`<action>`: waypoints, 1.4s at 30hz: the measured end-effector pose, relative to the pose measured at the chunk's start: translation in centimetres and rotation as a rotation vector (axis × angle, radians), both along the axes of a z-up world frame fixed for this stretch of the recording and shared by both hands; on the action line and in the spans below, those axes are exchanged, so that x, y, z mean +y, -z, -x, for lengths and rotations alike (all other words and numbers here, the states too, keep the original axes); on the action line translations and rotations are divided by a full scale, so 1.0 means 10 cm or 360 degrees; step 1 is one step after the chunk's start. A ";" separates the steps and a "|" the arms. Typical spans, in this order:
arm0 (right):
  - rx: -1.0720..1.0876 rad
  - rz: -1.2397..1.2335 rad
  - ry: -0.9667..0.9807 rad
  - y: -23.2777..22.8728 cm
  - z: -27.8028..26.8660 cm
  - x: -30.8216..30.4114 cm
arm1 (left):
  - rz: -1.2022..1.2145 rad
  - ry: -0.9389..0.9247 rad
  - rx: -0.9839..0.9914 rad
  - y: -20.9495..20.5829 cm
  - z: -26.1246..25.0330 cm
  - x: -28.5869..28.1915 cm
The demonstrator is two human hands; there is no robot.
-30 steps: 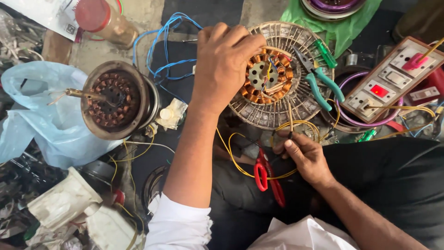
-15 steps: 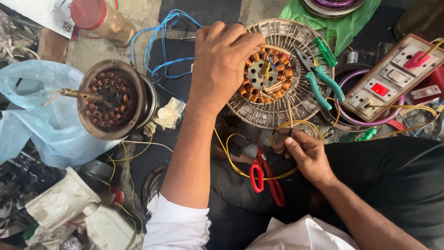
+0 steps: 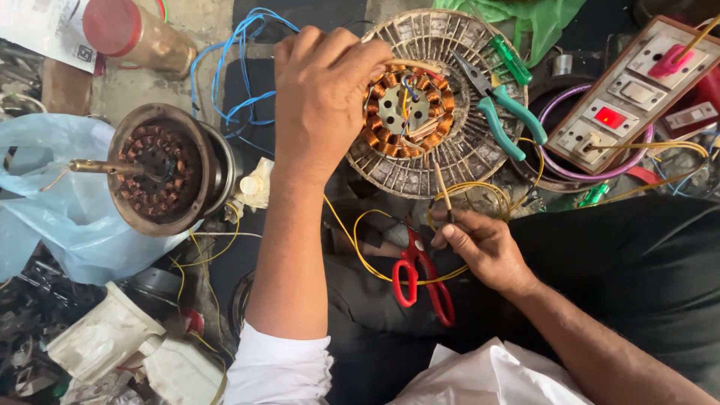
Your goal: The person repairs a fan motor stator by sliding insulation sleeves over electrical wires and tucking the wires and insulation into the stator coil slots using a small tool and by hand.
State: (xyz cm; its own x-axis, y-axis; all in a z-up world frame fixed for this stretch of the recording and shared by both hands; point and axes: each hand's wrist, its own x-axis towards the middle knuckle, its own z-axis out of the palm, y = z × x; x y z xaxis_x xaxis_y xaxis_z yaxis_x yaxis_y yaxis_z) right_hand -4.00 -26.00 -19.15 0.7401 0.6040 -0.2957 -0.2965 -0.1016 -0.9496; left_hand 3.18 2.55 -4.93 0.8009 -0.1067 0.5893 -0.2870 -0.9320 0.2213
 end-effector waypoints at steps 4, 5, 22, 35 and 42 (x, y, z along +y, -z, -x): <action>0.0037 -0.0056 -0.0024 -0.02 0.00 0.00 | 0.0004 0.0011 -0.0010 0.00 0.00 0.00; 0.0021 -0.0056 -0.0033 -0.03 0.00 0.00 | 0.0000 0.0010 -0.0010 0.00 0.00 0.00; 0.0094 -0.0073 -0.0047 0.00 0.03 0.01 | -0.0019 -0.0025 0.0006 0.04 -0.01 0.00; 0.0087 -0.0022 -0.0089 0.00 0.01 0.02 | -0.0032 -0.0030 0.0009 0.03 0.00 0.01; 0.0116 0.0019 -0.0044 0.00 0.02 0.02 | -0.0042 -0.0026 0.0006 0.01 0.01 0.01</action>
State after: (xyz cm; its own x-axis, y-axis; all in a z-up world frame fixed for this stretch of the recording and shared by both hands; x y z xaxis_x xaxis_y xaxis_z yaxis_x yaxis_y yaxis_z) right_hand -4.17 -25.79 -19.16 0.6992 0.6202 -0.3556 -0.3620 -0.1218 -0.9242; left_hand 3.12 2.69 -5.06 0.8048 -0.1088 0.5835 -0.2707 -0.9421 0.1977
